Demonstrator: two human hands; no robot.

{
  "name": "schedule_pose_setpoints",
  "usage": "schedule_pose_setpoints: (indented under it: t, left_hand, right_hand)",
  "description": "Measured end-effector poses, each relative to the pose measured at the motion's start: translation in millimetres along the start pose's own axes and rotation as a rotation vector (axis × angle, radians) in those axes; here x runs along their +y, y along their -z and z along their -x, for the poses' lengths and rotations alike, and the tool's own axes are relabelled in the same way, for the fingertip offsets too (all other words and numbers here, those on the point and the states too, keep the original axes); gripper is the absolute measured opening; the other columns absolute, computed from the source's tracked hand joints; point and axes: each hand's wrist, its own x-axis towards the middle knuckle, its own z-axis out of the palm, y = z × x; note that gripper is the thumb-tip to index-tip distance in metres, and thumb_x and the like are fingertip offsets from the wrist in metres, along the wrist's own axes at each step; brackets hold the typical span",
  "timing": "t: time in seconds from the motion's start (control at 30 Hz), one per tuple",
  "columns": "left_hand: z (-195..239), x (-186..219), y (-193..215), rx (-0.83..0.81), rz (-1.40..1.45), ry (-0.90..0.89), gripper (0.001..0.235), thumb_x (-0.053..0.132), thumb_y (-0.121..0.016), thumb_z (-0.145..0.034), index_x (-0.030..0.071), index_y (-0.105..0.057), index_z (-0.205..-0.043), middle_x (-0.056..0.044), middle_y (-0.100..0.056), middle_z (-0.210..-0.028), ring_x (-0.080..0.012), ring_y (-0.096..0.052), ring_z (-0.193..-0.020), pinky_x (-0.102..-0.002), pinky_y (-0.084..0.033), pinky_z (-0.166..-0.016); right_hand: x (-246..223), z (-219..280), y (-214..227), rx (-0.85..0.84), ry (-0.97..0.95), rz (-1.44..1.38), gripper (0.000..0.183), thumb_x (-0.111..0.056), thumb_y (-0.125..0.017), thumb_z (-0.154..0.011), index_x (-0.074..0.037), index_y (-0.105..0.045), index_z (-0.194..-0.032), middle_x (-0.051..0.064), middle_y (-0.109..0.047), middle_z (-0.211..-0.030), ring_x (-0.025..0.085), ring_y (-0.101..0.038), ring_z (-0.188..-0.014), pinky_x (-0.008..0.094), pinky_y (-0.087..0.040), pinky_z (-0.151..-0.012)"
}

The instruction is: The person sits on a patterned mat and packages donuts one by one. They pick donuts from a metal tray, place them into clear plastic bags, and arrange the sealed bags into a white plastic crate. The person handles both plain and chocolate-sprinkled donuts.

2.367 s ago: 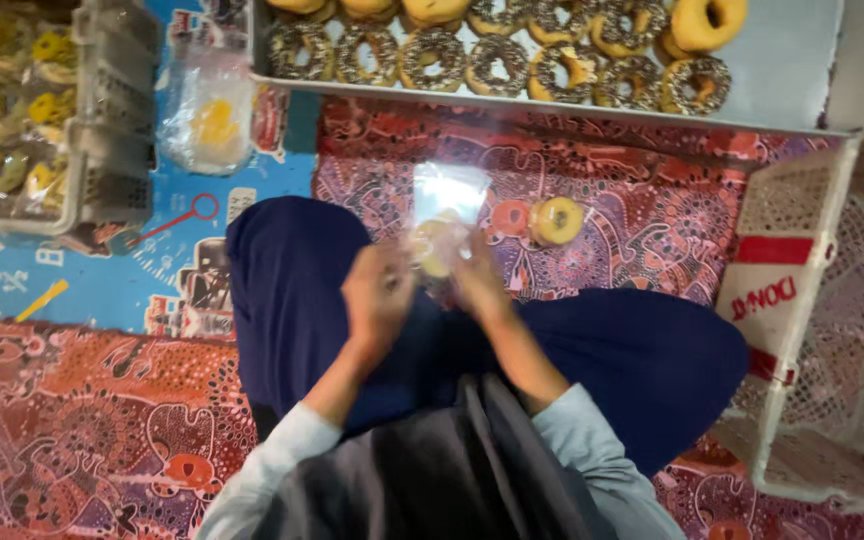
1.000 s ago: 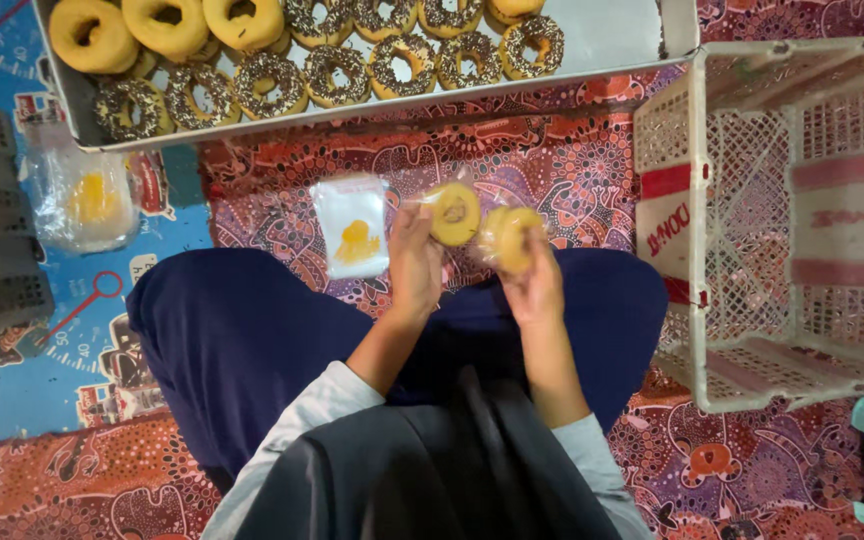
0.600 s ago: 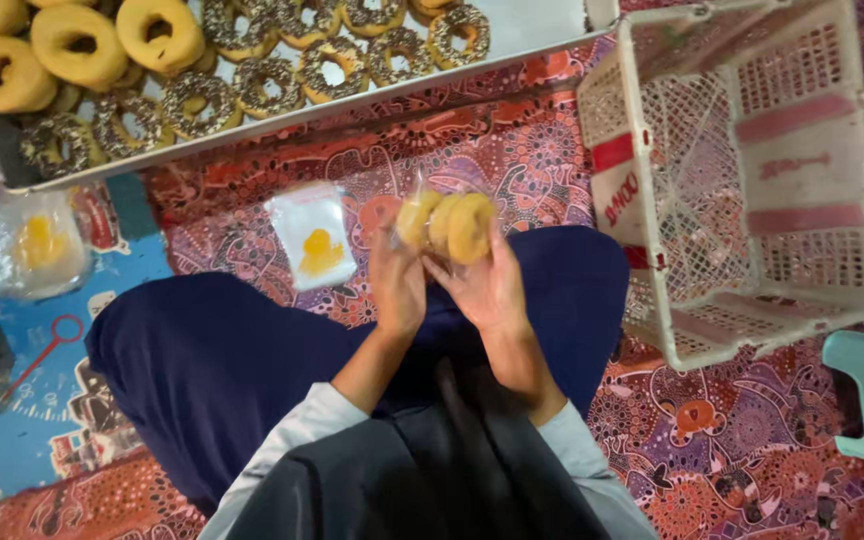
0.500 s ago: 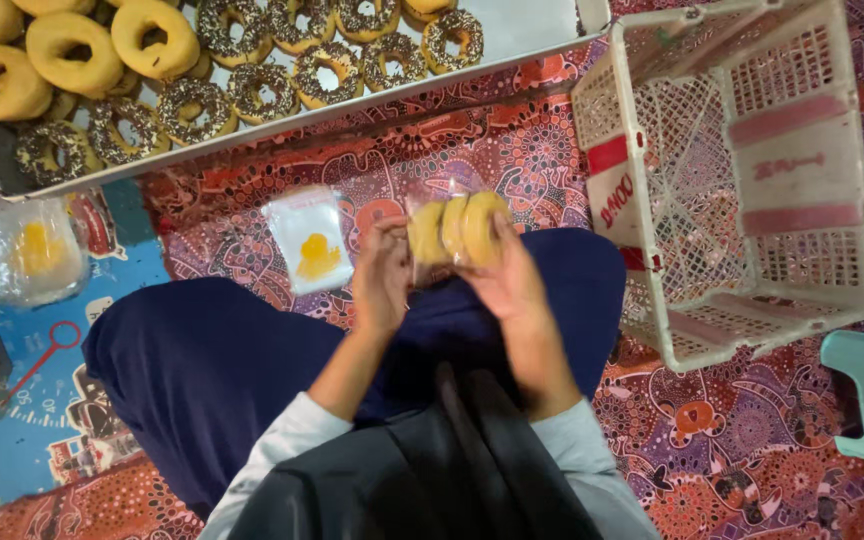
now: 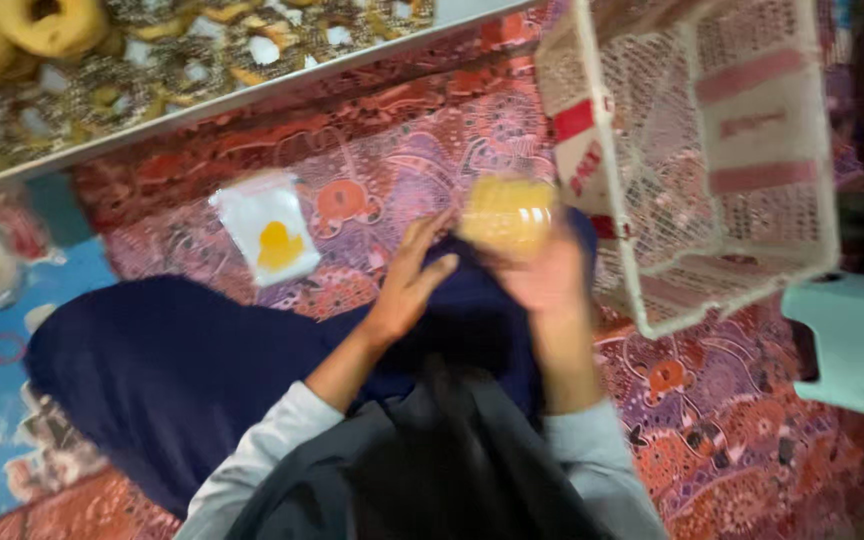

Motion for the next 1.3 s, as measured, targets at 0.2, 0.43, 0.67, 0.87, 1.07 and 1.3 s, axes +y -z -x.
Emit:
schedule_pose_setpoints:
  t: [0.2, 0.43, 0.67, 0.87, 1.07, 1.3]
  left_hand:
    - [-19, -82, 140, 0.396, -0.55, 0.29, 0.039, 0.011, -0.072, -0.09, 0.0, -0.061, -0.126, -0.023, -0.064, -0.124, -0.0407, -0.063, -0.114, -0.045, -0.052, -0.097]
    - [-12, -141, 199, 0.348, -0.773, 0.311, 0.044, 0.001, -0.066, -0.076, 0.001, -0.059, -0.119, -0.024, -0.061, -0.116, -0.0477, -0.062, -0.101, -0.055, -0.05, -0.074]
    - [-15, -120, 191, 0.238, -0.886, 0.427, 0.011, 0.001, -0.055, -0.088, 0.005, -0.066, -0.09, -0.022, -0.065, -0.11, -0.0455, -0.066, -0.093, -0.057, -0.051, -0.079]
    - [-3, -41, 157, 0.194, -0.71, 0.365, 0.014, 0.017, -0.055, -0.106, 0.007, -0.063, -0.112, -0.023, -0.069, -0.098, -0.044, -0.068, -0.086, -0.055, -0.052, -0.075]
    - [3, 41, 162, 0.655, -0.463, -0.074, 0.048, 0.009, -0.073, -0.08, 0.001, -0.054, -0.124, -0.026, -0.064, -0.113, -0.0372, -0.069, -0.08, -0.044, -0.057, -0.072]
    - [-16, 26, 179, 0.825, -0.331, 0.245, 0.039, 0.003, -0.065, -0.093, 0.008, -0.056, -0.13, -0.01, -0.08, -0.105, -0.0222, -0.078, -0.086, -0.035, -0.059, -0.073]
  right_hand:
    - [-167, 104, 31, 0.64, 0.709, 1.354, 0.049, -0.035, -0.069, -0.114, -0.003, -0.046, -0.143, 0.015, -0.057, -0.14, 0.025, -0.06, -0.127, 0.048, -0.051, -0.111]
    - [-181, 124, 107, 0.916, 0.304, 2.401, 0.052, -0.039, -0.07, -0.105, 0.01, -0.062, -0.12, 0.028, -0.066, -0.101, 0.038, -0.063, -0.091, 0.05, -0.051, -0.081]
    - [-122, 48, 22, 0.8, 0.518, 1.826, 0.031, -0.024, -0.064, -0.109, 0.001, -0.072, -0.124, 0.014, -0.071, -0.11, 0.021, -0.06, -0.09, 0.041, -0.045, -0.081]
    - [93, -129, -48, -0.138, 0.441, 1.923, 0.063, -0.02, -0.077, -0.092, 0.002, -0.051, -0.145, 0.026, -0.057, -0.144, 0.04, -0.052, -0.135, 0.045, -0.037, -0.113]
    - [168, -167, -121, -0.219, 0.17, 1.915, 0.019, -0.017, -0.076, -0.094, -0.013, -0.076, -0.113, 0.014, -0.078, -0.106, 0.03, -0.077, -0.093, 0.041, -0.062, -0.083]
    - [169, -116, -186, -0.348, 0.795, 1.884, 0.031, -0.006, -0.07, -0.092, -0.008, -0.07, -0.123, 0.016, -0.071, -0.128, 0.035, -0.068, -0.122, 0.05, -0.039, -0.118]
